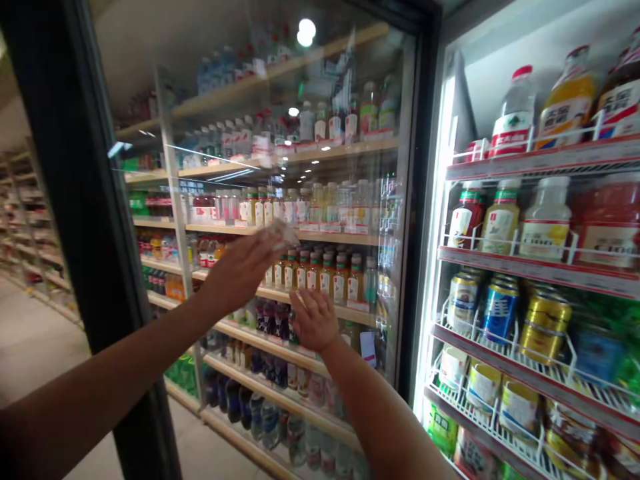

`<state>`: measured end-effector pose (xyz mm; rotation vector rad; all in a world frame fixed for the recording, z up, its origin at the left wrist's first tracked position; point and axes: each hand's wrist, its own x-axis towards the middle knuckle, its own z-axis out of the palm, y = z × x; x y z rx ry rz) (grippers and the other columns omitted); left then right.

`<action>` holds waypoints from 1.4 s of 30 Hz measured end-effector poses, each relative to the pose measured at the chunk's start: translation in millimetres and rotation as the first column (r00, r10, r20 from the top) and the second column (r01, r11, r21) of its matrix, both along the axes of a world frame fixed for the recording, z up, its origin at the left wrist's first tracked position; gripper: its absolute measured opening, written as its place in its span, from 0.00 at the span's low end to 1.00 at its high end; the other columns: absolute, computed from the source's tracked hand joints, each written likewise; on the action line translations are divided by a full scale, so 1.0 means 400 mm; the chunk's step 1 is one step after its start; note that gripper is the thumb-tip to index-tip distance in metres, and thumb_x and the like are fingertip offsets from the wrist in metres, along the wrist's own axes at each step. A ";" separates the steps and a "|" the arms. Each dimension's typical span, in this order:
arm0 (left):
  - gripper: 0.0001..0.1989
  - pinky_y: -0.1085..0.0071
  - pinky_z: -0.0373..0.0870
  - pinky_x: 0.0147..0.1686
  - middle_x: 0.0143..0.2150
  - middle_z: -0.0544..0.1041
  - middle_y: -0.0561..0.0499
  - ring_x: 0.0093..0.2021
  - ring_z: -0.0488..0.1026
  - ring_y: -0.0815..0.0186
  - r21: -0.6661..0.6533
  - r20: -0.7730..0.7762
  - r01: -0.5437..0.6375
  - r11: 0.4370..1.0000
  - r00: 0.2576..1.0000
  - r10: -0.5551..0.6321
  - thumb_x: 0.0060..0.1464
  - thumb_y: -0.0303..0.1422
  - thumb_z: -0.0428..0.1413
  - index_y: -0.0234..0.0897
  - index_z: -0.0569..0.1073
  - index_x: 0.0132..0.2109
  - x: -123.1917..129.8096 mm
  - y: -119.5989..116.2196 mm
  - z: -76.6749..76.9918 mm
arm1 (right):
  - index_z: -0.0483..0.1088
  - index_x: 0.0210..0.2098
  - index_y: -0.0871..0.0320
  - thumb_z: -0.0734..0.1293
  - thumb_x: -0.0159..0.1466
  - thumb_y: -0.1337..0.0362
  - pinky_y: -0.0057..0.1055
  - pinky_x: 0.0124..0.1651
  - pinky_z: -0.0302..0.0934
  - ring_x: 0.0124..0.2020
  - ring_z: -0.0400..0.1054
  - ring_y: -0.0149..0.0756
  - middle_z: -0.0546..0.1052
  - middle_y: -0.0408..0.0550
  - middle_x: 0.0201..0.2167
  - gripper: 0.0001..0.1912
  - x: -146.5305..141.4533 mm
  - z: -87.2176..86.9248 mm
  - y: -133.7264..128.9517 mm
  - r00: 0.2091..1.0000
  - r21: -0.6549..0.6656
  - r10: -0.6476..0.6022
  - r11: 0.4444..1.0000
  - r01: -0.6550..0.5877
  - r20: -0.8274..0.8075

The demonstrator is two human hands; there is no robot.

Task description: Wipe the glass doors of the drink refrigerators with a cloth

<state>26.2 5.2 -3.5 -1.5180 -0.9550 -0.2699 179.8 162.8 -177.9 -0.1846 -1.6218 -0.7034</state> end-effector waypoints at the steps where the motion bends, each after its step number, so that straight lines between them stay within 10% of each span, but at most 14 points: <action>1: 0.24 0.56 0.59 0.69 0.69 0.66 0.48 0.73 0.56 0.58 -0.107 -0.112 0.026 0.994 0.993 -0.038 0.64 0.21 0.47 0.38 0.71 0.64 -0.005 -0.003 -0.026 | 0.56 0.72 0.56 0.61 0.66 0.61 0.46 0.69 0.50 0.62 0.61 0.46 0.73 0.54 0.60 0.35 0.000 -0.001 0.001 1.000 -0.005 -0.001 1.000 0.001 -0.002; 4: 0.28 0.58 0.55 0.71 0.71 0.63 0.50 0.72 0.57 0.60 -0.191 -0.160 -0.024 0.981 0.987 -0.007 0.63 0.20 0.47 0.42 0.68 0.67 -0.043 -0.044 -0.020 | 0.55 0.72 0.55 0.60 0.66 0.61 0.46 0.69 0.50 0.61 0.61 0.46 0.73 0.53 0.60 0.35 -0.001 -0.003 0.002 1.000 -0.013 0.003 1.000 -0.003 -0.001; 9: 0.23 0.48 0.57 0.69 0.74 0.57 0.40 0.74 0.51 0.50 0.162 0.263 -0.183 0.970 0.955 0.136 0.67 0.25 0.48 0.32 0.64 0.67 -0.093 -0.129 0.081 | 0.54 0.72 0.55 0.61 0.66 0.62 0.46 0.69 0.50 0.61 0.62 0.46 0.73 0.53 0.60 0.36 0.002 -0.002 0.000 1.000 -0.020 -0.004 1.000 0.004 0.010; 12: 0.23 0.47 0.56 0.70 0.73 0.58 0.36 0.75 0.48 0.48 0.175 0.270 -0.165 0.971 0.956 0.113 0.66 0.23 0.49 0.28 0.65 0.66 -0.082 -0.117 0.001 | 0.55 0.72 0.55 0.61 0.66 0.63 0.46 0.69 0.50 0.60 0.62 0.45 0.74 0.53 0.59 0.35 0.003 0.000 -0.005 1.000 -0.007 0.005 1.000 -0.005 -0.010; 16: 0.25 0.56 0.51 0.73 0.71 0.63 0.49 0.75 0.49 0.58 -0.148 -0.125 -0.054 0.988 0.991 0.036 0.63 0.20 0.48 0.38 0.70 0.64 -0.076 -0.097 -0.122 | 0.55 0.72 0.58 0.60 0.66 0.65 0.46 0.68 0.51 0.60 0.62 0.46 0.74 0.54 0.58 0.34 0.005 0.006 -0.012 0.999 0.009 0.030 1.000 -0.030 -0.019; 23: 0.25 0.47 0.48 0.73 0.76 0.51 0.44 0.75 0.49 0.52 0.197 0.389 -0.267 0.943 0.905 0.175 0.68 0.25 0.46 0.32 0.62 0.69 -0.095 -0.173 0.058 | 0.61 0.69 0.58 0.60 0.65 0.65 0.45 0.67 0.51 0.59 0.63 0.46 0.75 0.54 0.56 0.32 0.007 0.010 -0.019 0.999 0.008 0.025 1.000 -0.025 -0.028; 26: 0.24 0.47 0.51 0.72 0.76 0.51 0.40 0.76 0.44 0.48 0.181 0.401 -0.225 0.957 0.906 0.137 0.67 0.26 0.47 0.28 0.65 0.68 -0.084 -0.156 0.014 | 0.62 0.68 0.58 0.60 0.65 0.66 0.45 0.68 0.50 0.59 0.63 0.46 0.74 0.55 0.57 0.31 0.010 0.010 -0.021 0.999 0.006 0.029 1.000 -0.028 -0.023; 30: 0.25 0.54 0.49 0.74 0.73 0.59 0.49 0.76 0.43 0.57 -0.144 -0.044 -0.149 0.978 0.989 0.144 0.65 0.21 0.47 0.39 0.68 0.66 -0.080 -0.134 -0.120 | 0.61 0.68 0.59 0.60 0.65 0.66 0.45 0.70 0.49 0.60 0.62 0.45 0.74 0.55 0.57 0.31 0.015 0.008 -0.020 0.999 0.006 0.034 0.999 -0.034 -0.012; 33: 0.28 0.54 0.45 0.74 0.73 0.58 0.51 0.75 0.47 0.59 -0.184 -0.122 -0.164 0.969 0.982 0.144 0.63 0.19 0.47 0.41 0.65 0.67 -0.094 -0.155 -0.092 | 0.59 0.69 0.59 0.60 0.66 0.66 0.46 0.70 0.49 0.61 0.62 0.46 0.73 0.55 0.58 0.32 0.016 0.006 -0.018 0.999 0.001 0.035 0.999 -0.035 -0.003; 38: 0.24 0.47 0.55 0.70 0.74 0.57 0.40 0.74 0.51 0.50 0.185 0.270 -0.251 0.950 0.943 0.196 0.67 0.25 0.49 0.33 0.65 0.67 -0.109 -0.186 0.039 | 0.57 0.71 0.58 0.60 0.67 0.65 0.46 0.69 0.49 0.61 0.62 0.46 0.73 0.55 0.58 0.33 0.016 0.003 -0.015 1.000 -0.012 0.027 1.000 -0.027 0.004; 42: 0.25 0.46 0.54 0.71 0.73 0.58 0.37 0.76 0.45 0.48 0.117 0.196 -0.175 0.978 0.969 0.150 0.63 0.24 0.53 0.31 0.67 0.66 -0.104 -0.154 -0.078 | 0.57 0.70 0.57 0.61 0.66 0.65 0.46 0.69 0.50 0.59 0.63 0.45 0.74 0.54 0.57 0.33 0.017 0.004 -0.019 1.000 -0.006 0.021 1.000 -0.021 -0.006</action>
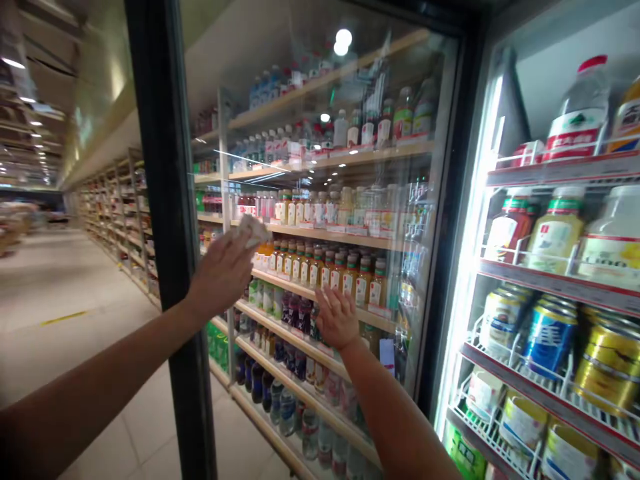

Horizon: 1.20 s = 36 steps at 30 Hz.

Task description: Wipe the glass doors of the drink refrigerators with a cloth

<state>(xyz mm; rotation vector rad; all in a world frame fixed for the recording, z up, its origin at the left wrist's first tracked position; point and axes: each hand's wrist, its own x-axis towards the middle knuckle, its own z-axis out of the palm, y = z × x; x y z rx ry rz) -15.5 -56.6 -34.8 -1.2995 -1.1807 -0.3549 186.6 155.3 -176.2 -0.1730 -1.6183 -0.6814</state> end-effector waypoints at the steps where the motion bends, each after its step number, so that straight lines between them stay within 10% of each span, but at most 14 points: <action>1: 0.25 0.48 0.53 0.72 0.73 0.59 0.40 0.76 0.45 0.50 -0.101 -0.085 0.028 0.994 0.996 -0.036 0.62 0.23 0.53 0.33 0.68 0.65 0.000 0.008 -0.042 | 0.58 0.70 0.57 0.61 0.66 0.65 0.45 0.69 0.50 0.59 0.63 0.45 0.74 0.54 0.57 0.32 0.000 0.000 -0.001 1.000 -0.001 -0.001 1.000 0.001 0.000; 5: 0.23 0.56 0.44 0.75 0.73 0.60 0.52 0.75 0.49 0.58 -0.370 -0.277 0.036 0.928 0.950 -0.147 0.63 0.24 0.53 0.42 0.71 0.63 -0.013 0.004 -0.097 | 0.59 0.69 0.57 0.60 0.66 0.65 0.44 0.68 0.51 0.59 0.63 0.45 0.74 0.54 0.57 0.31 -0.002 0.001 0.000 1.000 -0.002 -0.002 1.000 0.002 -0.002; 11: 0.24 0.47 0.51 0.72 0.74 0.55 0.43 0.75 0.48 0.50 0.087 0.090 0.018 0.996 0.996 -0.025 0.66 0.24 0.50 0.36 0.65 0.67 -0.037 -0.027 0.056 | 0.60 0.69 0.57 0.59 0.67 0.65 0.45 0.68 0.50 0.60 0.63 0.46 0.74 0.55 0.58 0.31 -0.009 -0.001 0.006 1.000 0.003 0.002 1.000 -0.002 -0.002; 14: 0.25 0.46 0.54 0.71 0.74 0.56 0.39 0.75 0.47 0.48 0.145 0.091 0.046 0.988 0.994 -0.059 0.65 0.25 0.52 0.33 0.65 0.67 -0.026 0.000 0.024 | 0.59 0.70 0.57 0.60 0.67 0.64 0.45 0.69 0.50 0.60 0.63 0.45 0.73 0.55 0.58 0.31 -0.009 -0.002 0.006 1.000 -0.002 0.001 1.000 -0.001 0.003; 18: 0.26 0.53 0.51 0.73 0.73 0.60 0.49 0.76 0.47 0.56 -0.132 -0.106 0.099 0.986 0.988 -0.114 0.65 0.22 0.50 0.42 0.66 0.67 -0.002 0.032 -0.023 | 0.56 0.72 0.58 0.59 0.68 0.65 0.45 0.69 0.50 0.60 0.63 0.46 0.73 0.56 0.58 0.33 -0.011 -0.001 0.006 1.000 0.000 0.000 1.000 0.000 0.005; 26: 0.25 0.44 0.54 0.70 0.74 0.56 0.39 0.74 0.51 0.46 0.222 0.160 0.055 0.973 0.983 -0.092 0.66 0.25 0.49 0.32 0.65 0.68 0.005 0.066 0.230 | 0.48 0.75 0.57 0.58 0.69 0.65 0.44 0.70 0.47 0.62 0.62 0.45 0.74 0.55 0.59 0.36 -0.014 -0.006 0.005 1.000 0.001 -0.024 1.000 0.024 0.000; 29: 0.28 0.46 0.52 0.71 0.74 0.55 0.40 0.75 0.48 0.49 0.189 0.137 0.109 0.976 0.981 -0.136 0.65 0.23 0.47 0.33 0.60 0.71 0.056 0.132 0.198 | 0.47 0.75 0.56 0.58 0.68 0.65 0.43 0.71 0.46 0.62 0.62 0.44 0.74 0.54 0.58 0.37 -0.010 -0.007 0.005 1.000 -0.001 -0.028 1.000 0.028 0.002; 33: 0.30 0.56 0.51 0.73 0.73 0.59 0.49 0.75 0.50 0.60 -0.209 -0.133 0.156 0.965 0.973 -0.186 0.67 0.21 0.45 0.40 0.55 0.73 0.128 0.194 0.109 | 0.46 0.75 0.57 0.59 0.68 0.65 0.43 0.71 0.46 0.61 0.63 0.44 0.74 0.54 0.59 0.38 -0.006 -0.003 0.003 0.999 -0.013 -0.032 0.999 0.032 0.014; 36: 0.30 0.59 0.49 0.74 0.74 0.58 0.50 0.75 0.50 0.62 -0.254 -0.147 0.125 0.959 0.975 -0.166 0.67 0.21 0.45 0.38 0.55 0.73 0.132 0.187 0.137 | 0.48 0.75 0.57 0.59 0.68 0.64 0.44 0.71 0.47 0.61 0.63 0.45 0.74 0.55 0.59 0.37 -0.006 -0.001 0.003 1.000 -0.001 -0.025 1.000 0.025 0.014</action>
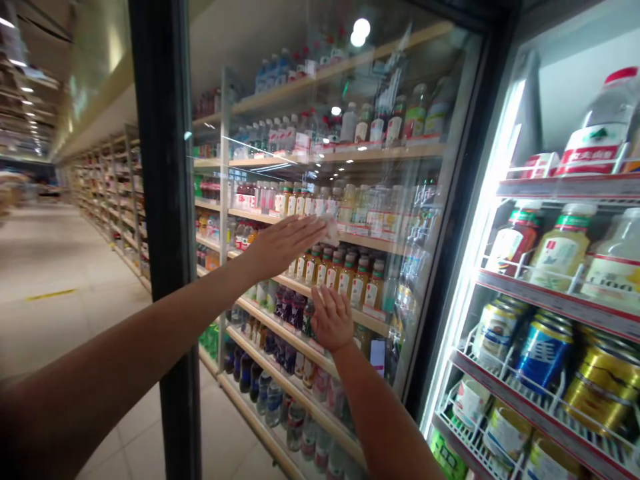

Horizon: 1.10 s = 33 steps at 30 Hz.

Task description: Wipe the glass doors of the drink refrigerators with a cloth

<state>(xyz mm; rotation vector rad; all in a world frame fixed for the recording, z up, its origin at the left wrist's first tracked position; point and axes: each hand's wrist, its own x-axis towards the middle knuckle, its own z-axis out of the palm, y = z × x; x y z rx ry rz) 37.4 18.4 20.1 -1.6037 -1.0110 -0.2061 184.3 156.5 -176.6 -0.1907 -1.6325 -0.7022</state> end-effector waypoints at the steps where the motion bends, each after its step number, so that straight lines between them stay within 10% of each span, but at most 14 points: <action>1: 0.30 0.59 0.49 0.74 0.74 0.58 0.49 0.75 0.50 0.62 0.062 0.068 -0.015 0.998 0.998 0.010 0.66 0.21 0.45 0.36 0.56 0.72 -0.006 -0.007 0.025 | 0.49 0.74 0.57 0.59 0.68 0.64 0.44 0.70 0.47 0.61 0.63 0.45 0.74 0.55 0.58 0.36 -0.001 0.000 0.001 1.000 0.005 0.007 1.000 -0.007 -0.004; 6: 0.27 0.50 0.48 0.73 0.74 0.52 0.33 0.76 0.41 0.53 0.308 0.317 -0.072 0.949 0.948 -0.031 0.67 0.22 0.43 0.21 0.55 0.71 -0.013 0.007 0.070 | 0.53 0.73 0.58 0.59 0.68 0.63 0.45 0.70 0.48 0.62 0.62 0.45 0.74 0.55 0.59 0.35 -0.002 -0.003 0.010 1.000 -0.003 0.017 1.000 -0.017 0.013; 13: 0.28 0.62 0.49 0.74 0.73 0.60 0.51 0.74 0.51 0.64 -0.129 -0.096 0.044 0.991 0.994 -0.057 0.66 0.24 0.48 0.41 0.59 0.71 0.038 0.057 -0.084 | 0.62 0.68 0.59 0.60 0.67 0.63 0.44 0.72 0.44 0.65 0.60 0.44 0.74 0.56 0.61 0.30 0.003 -0.005 0.019 0.999 -0.007 0.030 1.000 -0.029 0.043; 19: 0.27 0.50 0.53 0.72 0.73 0.59 0.40 0.76 0.45 0.54 0.303 0.275 -0.082 0.950 0.961 -0.005 0.68 0.26 0.47 0.30 0.57 0.71 0.019 0.036 -0.072 | 0.59 0.70 0.58 0.61 0.66 0.63 0.43 0.73 0.43 0.65 0.60 0.43 0.73 0.54 0.62 0.33 0.009 -0.002 0.023 0.998 -0.012 0.037 0.999 -0.036 0.051; 26: 0.27 0.61 0.54 0.73 0.69 0.67 0.45 0.74 0.53 0.64 -0.115 -0.024 0.168 0.979 0.985 -0.172 0.67 0.24 0.50 0.36 0.60 0.70 0.003 0.018 -0.167 | 0.57 0.71 0.57 0.62 0.66 0.66 0.46 0.67 0.54 0.60 0.64 0.47 0.74 0.56 0.57 0.34 0.019 0.001 0.018 0.988 -0.048 0.148 0.988 -0.146 0.034; 33: 0.35 0.54 0.67 0.67 0.68 0.66 0.37 0.74 0.52 0.56 -0.026 0.025 0.306 0.952 0.952 -0.305 0.66 0.24 0.51 0.36 0.45 0.74 -0.014 0.018 -0.177 | 0.59 0.69 0.55 0.62 0.66 0.69 0.46 0.65 0.59 0.64 0.62 0.47 0.69 0.56 0.60 0.32 0.041 0.141 -0.032 0.949 -0.038 0.316 0.948 -0.316 -0.008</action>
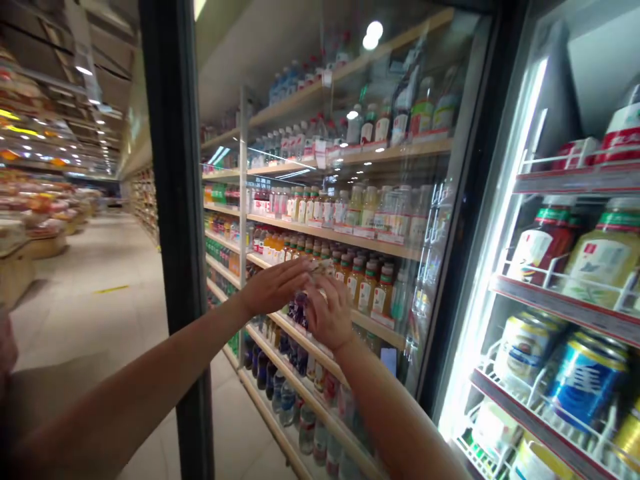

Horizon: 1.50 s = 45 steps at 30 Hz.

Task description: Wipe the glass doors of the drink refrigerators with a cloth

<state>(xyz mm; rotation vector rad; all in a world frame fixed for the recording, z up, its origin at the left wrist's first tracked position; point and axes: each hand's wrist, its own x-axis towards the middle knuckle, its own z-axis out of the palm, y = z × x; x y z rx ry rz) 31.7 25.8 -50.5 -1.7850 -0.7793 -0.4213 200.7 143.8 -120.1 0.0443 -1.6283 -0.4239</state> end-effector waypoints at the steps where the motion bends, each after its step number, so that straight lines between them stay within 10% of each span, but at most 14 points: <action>1: 0.36 0.53 0.68 0.66 0.68 0.66 0.36 0.74 0.51 0.55 0.029 0.008 0.008 1.000 1.000 -0.009 0.67 0.25 0.50 0.37 0.42 0.75 0.000 0.003 -0.002 | 0.62 0.68 0.56 0.62 0.67 0.68 0.47 0.68 0.56 0.66 0.60 0.47 0.70 0.56 0.61 0.29 -0.003 0.029 -0.003 0.999 0.031 -0.018 0.999 0.017 0.042; 6: 0.41 0.50 0.63 0.68 0.70 0.62 0.30 0.75 0.47 0.51 0.226 0.134 -0.128 0.966 0.986 0.099 0.66 0.31 0.54 0.32 0.38 0.75 0.002 -0.004 -0.046 | 0.65 0.66 0.56 0.60 0.70 0.69 0.44 0.73 0.45 0.71 0.54 0.41 0.69 0.50 0.66 0.25 -0.021 0.101 0.022 0.958 0.141 -0.153 0.983 0.121 0.243; 14: 0.34 0.43 0.43 0.73 0.65 0.71 0.40 0.72 0.57 0.51 0.255 0.281 -0.393 0.883 0.904 0.321 0.64 0.42 0.59 0.42 0.56 0.72 0.025 -0.075 -0.189 | 0.75 0.54 0.52 0.64 0.69 0.68 0.39 0.66 0.51 0.60 0.66 0.40 0.79 0.49 0.52 0.16 0.090 0.005 0.111 0.985 0.167 -0.135 0.979 0.116 0.107; 25: 0.28 0.41 0.43 0.73 0.64 0.72 0.42 0.72 0.58 0.51 0.285 0.283 -0.402 0.870 0.903 0.325 0.64 0.36 0.59 0.42 0.64 0.68 0.036 -0.067 -0.190 | 0.67 0.65 0.49 0.68 0.65 0.61 0.51 0.65 0.57 0.60 0.63 0.52 0.71 0.50 0.62 0.29 0.125 -0.066 0.055 0.903 0.248 -0.247 0.955 0.165 0.351; 29: 0.28 0.44 0.42 0.74 0.68 0.67 0.40 0.74 0.50 0.50 0.281 0.314 -0.444 0.851 0.880 0.356 0.64 0.37 0.58 0.38 0.65 0.68 0.031 -0.062 -0.190 | 0.67 0.65 0.48 0.65 0.67 0.68 0.46 0.69 0.54 0.65 0.60 0.45 0.71 0.45 0.64 0.27 0.117 0.037 0.101 0.916 0.367 -0.258 0.920 0.136 0.308; 37: 0.29 0.45 0.37 0.74 0.70 0.64 0.44 0.75 0.46 0.52 0.212 0.345 -0.464 0.860 0.859 0.378 0.65 0.36 0.55 0.40 0.62 0.71 0.025 -0.058 -0.185 | 0.60 0.69 0.56 0.57 0.74 0.63 0.55 0.69 0.54 0.72 0.51 0.49 0.64 0.55 0.69 0.25 0.084 0.460 0.165 0.971 0.095 -0.236 0.967 0.237 -0.022; 40: 0.28 0.47 0.36 0.74 0.70 0.64 0.45 0.75 0.46 0.53 0.208 0.356 -0.467 0.860 0.854 0.378 0.66 0.36 0.54 0.40 0.63 0.70 0.022 -0.055 -0.188 | 0.60 0.69 0.56 0.56 0.74 0.63 0.55 0.71 0.52 0.73 0.50 0.49 0.62 0.55 0.70 0.25 0.065 0.482 0.164 0.977 -0.027 -0.200 0.980 0.199 -0.077; 45: 0.26 0.47 0.35 0.74 0.71 0.62 0.45 0.76 0.44 0.53 0.216 0.349 -0.476 0.852 0.853 0.388 0.66 0.36 0.54 0.38 0.66 0.69 0.021 -0.052 -0.195 | 0.61 0.69 0.54 0.55 0.73 0.63 0.58 0.73 0.48 0.73 0.50 0.50 0.62 0.53 0.70 0.26 0.053 0.392 0.148 0.984 -0.122 -0.158 0.981 0.148 -0.081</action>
